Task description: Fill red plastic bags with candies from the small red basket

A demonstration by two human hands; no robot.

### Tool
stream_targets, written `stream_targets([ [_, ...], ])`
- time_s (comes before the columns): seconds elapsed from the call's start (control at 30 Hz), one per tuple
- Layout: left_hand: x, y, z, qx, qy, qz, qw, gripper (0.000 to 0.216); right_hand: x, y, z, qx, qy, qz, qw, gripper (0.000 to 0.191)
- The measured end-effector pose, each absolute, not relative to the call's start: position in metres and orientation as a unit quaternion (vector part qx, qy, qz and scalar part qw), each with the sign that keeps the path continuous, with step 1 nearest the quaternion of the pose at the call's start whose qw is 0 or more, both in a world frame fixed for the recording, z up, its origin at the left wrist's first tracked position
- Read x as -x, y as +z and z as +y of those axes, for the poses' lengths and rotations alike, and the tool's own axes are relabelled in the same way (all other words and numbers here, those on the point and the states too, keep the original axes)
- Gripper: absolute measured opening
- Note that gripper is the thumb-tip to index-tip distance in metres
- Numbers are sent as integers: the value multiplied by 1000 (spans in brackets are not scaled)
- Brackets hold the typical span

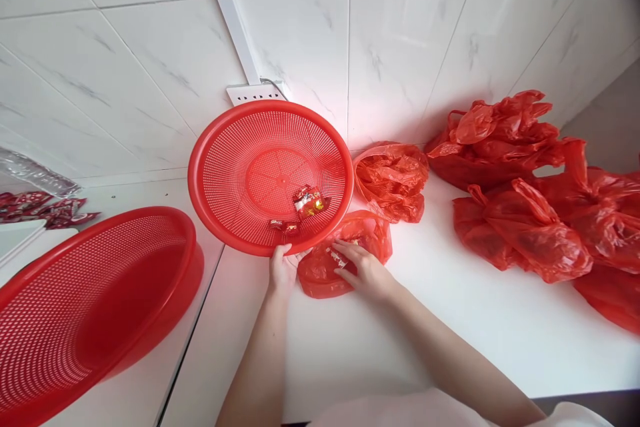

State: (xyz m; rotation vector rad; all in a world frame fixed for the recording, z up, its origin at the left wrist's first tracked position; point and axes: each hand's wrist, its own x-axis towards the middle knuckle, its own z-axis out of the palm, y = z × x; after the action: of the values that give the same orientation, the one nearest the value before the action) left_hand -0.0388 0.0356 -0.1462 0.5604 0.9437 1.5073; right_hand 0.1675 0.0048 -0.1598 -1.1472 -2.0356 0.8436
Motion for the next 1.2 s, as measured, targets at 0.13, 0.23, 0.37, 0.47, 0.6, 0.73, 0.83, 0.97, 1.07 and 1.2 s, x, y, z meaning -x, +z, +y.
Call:
stream_targets([
  [0.13,38,-147,36,-247,645,408,596,20,-164,-160,1,418,269,-835,237,60],
  [0.23,38,-147,35,-255,642,407,597,22,-164,-157,1,415,251,-844,231,53],
  [0.37,32,-145,33,-264,629,400,613,30,-168,-153,1,394,213,-829,335,33],
  [0.47,25,-146,29,-260,620,404,620,33,-169,-150,-1,386,188,-806,409,28],
  [0.6,19,-156,24,-266,607,415,624,32,-159,-137,3,384,171,-800,428,28],
  [0.73,16,-163,21,-283,609,427,605,33,-133,-120,24,405,174,-817,372,40],
  [0.83,11,-164,20,-286,604,402,627,39,-114,-113,39,460,183,-816,300,54],
  [0.97,9,-163,21,-270,621,386,626,32,-115,-109,43,427,191,-847,251,58],
  [1.07,13,-161,24,-256,629,392,621,17,-132,-105,41,361,220,-871,250,55],
  [1.2,19,-156,28,-262,626,379,629,32,-152,-101,44,361,258,-848,291,36],
])
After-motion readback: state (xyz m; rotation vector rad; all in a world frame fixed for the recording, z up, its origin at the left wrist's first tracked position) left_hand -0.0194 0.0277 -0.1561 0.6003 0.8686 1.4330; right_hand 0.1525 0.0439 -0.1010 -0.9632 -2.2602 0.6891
